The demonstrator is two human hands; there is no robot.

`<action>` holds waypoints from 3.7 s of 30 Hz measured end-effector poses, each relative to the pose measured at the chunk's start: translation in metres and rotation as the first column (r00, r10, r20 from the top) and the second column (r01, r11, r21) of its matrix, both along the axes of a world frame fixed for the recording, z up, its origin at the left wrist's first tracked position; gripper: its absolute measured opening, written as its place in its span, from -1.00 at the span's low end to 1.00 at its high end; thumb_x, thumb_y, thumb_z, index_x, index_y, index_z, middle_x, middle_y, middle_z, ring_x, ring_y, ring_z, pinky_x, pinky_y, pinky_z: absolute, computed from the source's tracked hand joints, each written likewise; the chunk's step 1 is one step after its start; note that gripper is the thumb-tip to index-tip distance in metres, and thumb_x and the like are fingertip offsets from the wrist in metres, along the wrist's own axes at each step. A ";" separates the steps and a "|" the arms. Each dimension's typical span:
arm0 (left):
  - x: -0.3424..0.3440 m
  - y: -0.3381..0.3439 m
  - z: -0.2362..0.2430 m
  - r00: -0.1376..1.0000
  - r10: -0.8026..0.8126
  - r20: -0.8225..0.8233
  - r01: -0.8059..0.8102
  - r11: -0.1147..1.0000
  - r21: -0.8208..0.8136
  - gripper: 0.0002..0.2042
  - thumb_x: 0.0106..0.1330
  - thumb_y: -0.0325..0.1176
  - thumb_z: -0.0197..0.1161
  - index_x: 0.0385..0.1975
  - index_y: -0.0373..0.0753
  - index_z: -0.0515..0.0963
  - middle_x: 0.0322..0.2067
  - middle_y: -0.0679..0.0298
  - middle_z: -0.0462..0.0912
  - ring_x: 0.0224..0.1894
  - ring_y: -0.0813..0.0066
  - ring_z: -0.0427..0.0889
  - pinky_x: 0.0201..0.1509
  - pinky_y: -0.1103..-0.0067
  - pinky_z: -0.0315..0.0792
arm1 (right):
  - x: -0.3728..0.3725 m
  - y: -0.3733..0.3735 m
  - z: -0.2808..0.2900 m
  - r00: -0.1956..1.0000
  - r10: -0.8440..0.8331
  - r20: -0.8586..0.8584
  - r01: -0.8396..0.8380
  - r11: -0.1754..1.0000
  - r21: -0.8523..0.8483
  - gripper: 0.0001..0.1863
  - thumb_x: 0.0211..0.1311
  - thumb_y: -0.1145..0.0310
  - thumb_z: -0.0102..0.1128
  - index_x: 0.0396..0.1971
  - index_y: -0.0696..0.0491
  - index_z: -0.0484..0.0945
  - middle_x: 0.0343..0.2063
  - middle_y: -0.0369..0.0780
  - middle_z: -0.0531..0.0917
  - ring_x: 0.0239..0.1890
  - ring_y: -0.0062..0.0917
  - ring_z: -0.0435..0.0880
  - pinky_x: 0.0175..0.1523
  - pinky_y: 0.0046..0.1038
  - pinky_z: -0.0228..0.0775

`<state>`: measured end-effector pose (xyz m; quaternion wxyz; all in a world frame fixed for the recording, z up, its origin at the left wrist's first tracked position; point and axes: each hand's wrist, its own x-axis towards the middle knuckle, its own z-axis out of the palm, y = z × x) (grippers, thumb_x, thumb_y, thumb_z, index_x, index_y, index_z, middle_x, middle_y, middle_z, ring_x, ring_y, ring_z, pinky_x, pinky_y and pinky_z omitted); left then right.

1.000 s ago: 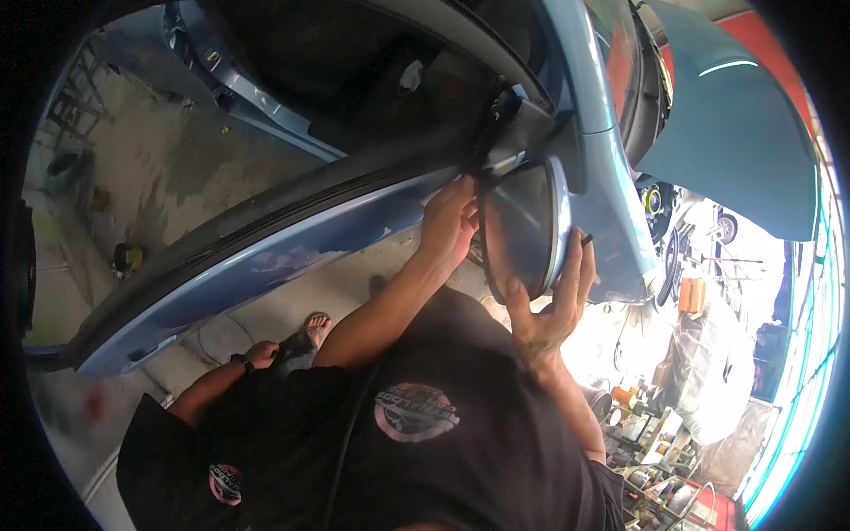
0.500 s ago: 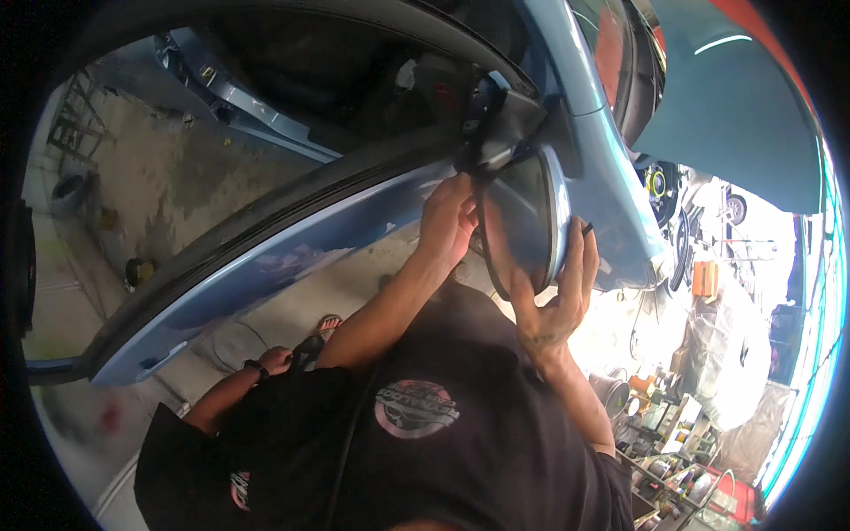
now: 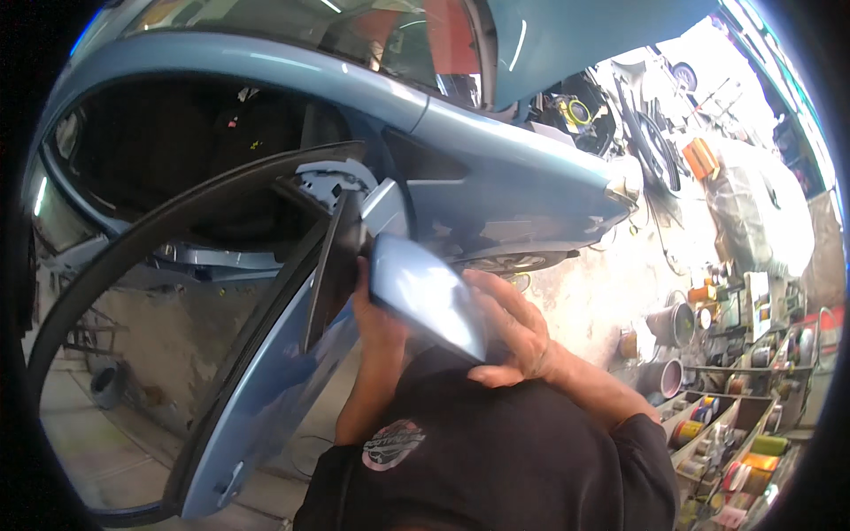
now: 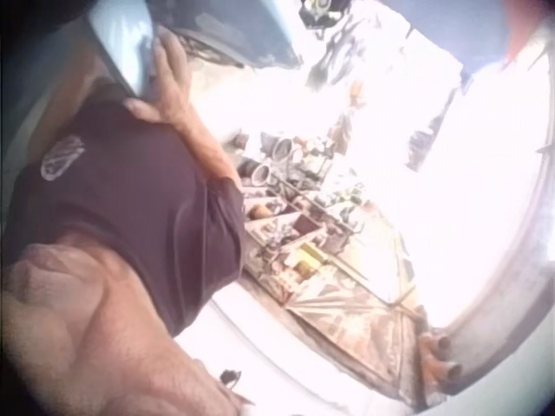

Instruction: The person removes a side mirror from a blue car door using a tool, handles the mirror assembly while leaning into the car, and then reinstalls the mirror onto the car door frame.

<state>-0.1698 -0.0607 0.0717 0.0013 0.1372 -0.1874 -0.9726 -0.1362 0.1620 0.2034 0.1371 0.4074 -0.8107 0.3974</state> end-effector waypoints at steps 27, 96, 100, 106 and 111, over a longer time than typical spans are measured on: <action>0.004 0.059 0.108 0.833 0.540 -0.119 -0.537 0.739 -0.406 -0.71 0.50 -0.42 0.20 0.17 -0.26 0.55 0.05 0.18 0.69 -0.02 0.43 0.71 0.03 0.45 0.66 | -0.492 0.162 -0.074 0.966 0.009 -0.259 0.030 0.988 0.149 -0.65 0.03 0.50 0.31 -0.10 0.10 0.68 -0.05 0.00 0.70 0.07 0.01 0.62 0.17 -0.10 0.47; 0.007 0.165 0.090 0.906 0.377 -0.192 -0.113 -0.220 -0.969 -0.46 0.11 -0.66 0.41 0.17 -0.38 0.51 0.05 0.08 0.66 0.09 0.34 0.63 0.23 0.48 0.46 | -0.192 0.069 -0.006 0.748 0.305 0.589 -0.353 0.935 -0.035 -0.73 0.20 0.34 0.38 -0.22 0.24 0.67 -0.41 0.02 0.71 -0.35 -0.24 0.74 -0.20 -0.28 0.52; 0.011 0.170 0.089 0.905 0.376 -0.201 -0.115 -0.238 -0.964 -0.45 0.10 -0.69 0.40 0.17 -0.39 0.50 0.06 0.05 0.66 0.11 0.33 0.63 0.24 0.48 0.46 | -0.190 0.068 -0.014 0.775 0.378 0.506 -0.410 0.911 -0.053 -0.75 0.21 0.36 0.36 -0.25 0.25 0.65 -0.44 -0.01 0.71 -0.40 -0.29 0.72 -0.24 -0.30 0.50; 0.016 0.169 0.084 0.900 0.418 -0.124 -0.035 -0.214 -0.976 -0.45 0.09 -0.71 0.39 0.16 -0.39 0.50 0.07 0.05 0.66 0.11 0.32 0.64 0.24 0.48 0.46 | -0.197 0.071 -0.013 0.402 0.495 0.770 -0.317 0.865 -0.390 -0.82 0.16 0.47 0.24 -0.29 0.26 0.64 -0.51 -0.22 0.67 -0.45 -0.56 0.65 -0.34 -0.47 0.46; 0.015 0.167 0.078 0.895 0.424 -0.138 -0.042 -0.229 -0.973 -0.45 0.08 -0.73 0.36 0.16 -0.38 0.51 0.06 0.05 0.66 0.12 0.28 0.64 0.24 0.46 0.46 | -0.187 0.081 -0.007 0.258 0.353 0.900 -0.296 0.915 -0.274 -0.72 0.25 0.34 0.11 -0.27 0.25 0.66 -0.53 -0.28 0.63 -0.50 -0.64 0.56 -0.35 -0.56 0.41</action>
